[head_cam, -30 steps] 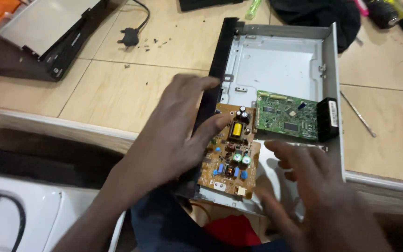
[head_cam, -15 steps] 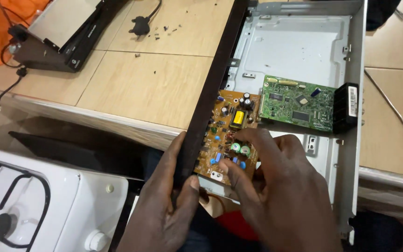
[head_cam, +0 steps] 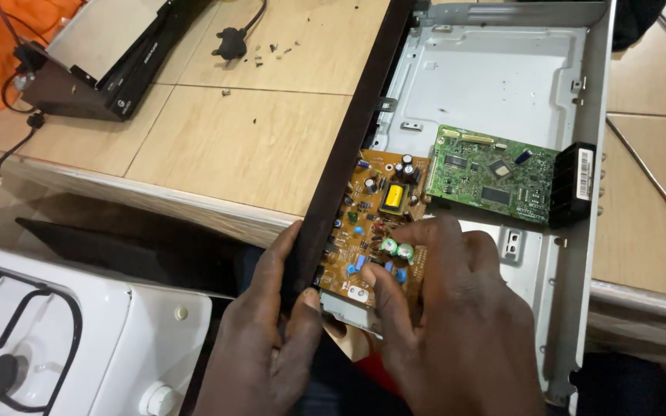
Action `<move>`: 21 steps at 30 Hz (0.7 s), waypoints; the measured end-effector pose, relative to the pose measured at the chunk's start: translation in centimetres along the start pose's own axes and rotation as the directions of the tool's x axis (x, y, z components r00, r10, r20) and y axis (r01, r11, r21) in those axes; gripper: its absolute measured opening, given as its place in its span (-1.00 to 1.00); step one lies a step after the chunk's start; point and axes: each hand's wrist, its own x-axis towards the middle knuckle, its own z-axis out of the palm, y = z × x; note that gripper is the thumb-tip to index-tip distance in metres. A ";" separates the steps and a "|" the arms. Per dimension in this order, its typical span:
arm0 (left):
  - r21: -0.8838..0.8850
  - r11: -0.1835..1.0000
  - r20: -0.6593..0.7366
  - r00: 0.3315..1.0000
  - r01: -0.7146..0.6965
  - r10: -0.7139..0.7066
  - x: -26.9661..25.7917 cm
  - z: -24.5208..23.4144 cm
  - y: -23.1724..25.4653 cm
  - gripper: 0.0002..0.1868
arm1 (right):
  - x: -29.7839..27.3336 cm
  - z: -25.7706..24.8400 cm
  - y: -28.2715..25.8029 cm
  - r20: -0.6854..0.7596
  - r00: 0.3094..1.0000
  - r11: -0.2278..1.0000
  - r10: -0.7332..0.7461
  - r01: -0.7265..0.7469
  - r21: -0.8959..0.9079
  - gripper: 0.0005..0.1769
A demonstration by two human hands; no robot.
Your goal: Repairing an electronic device by positioning and securing circuit boards inside a metal chassis.
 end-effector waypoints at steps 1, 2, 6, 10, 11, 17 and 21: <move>0.000 1.000 0.001 1.000 0.000 0.000 0.0 0.2 -0.3 -0.29 | 0.0 0.3 0.1 0.000 1.000 1.000 0.001 -0.001 0.000 -0.56; 0.021 0.996 -0.019 0.996 -0.088 0.088 0.0 0.4 -0.6 -0.31 | 0.0 0.7 0.2 -0.036 0.998 0.999 -0.042 0.041 -0.034 -0.54; 0.071 0.997 -0.062 0.998 -0.001 0.005 0.0 0.7 -0.3 -0.30 | -0.2 0.8 0.1 -0.072 0.990 0.992 -0.119 0.115 -0.051 -0.56; 0.139 0.990 -0.157 0.987 -0.018 0.040 -0.1 1.6 -0.6 -0.28 | 0.2 -0.3 0.2 0.051 0.999 0.999 0.009 -0.007 -0.032 -0.52; 0.182 0.973 -0.151 0.974 -0.142 0.171 0.1 1.5 -0.8 -0.33 | 0.2 -0.3 0.2 0.057 0.998 0.997 0.010 -0.006 -0.072 -0.53; 0.194 0.949 -0.120 0.955 -0.247 0.273 1.1 1.4 -0.2 -0.37 | 0.2 -3.4 0.2 0.069 0.998 0.979 0.016 -0.002 -0.205 -0.43; 0.207 0.942 -0.105 0.952 -0.263 0.289 1.5 2.1 -0.3 -0.38 | 3.1 -7.5 2.6 -0.091 0.915 0.773 -0.393 0.275 -0.572 -0.28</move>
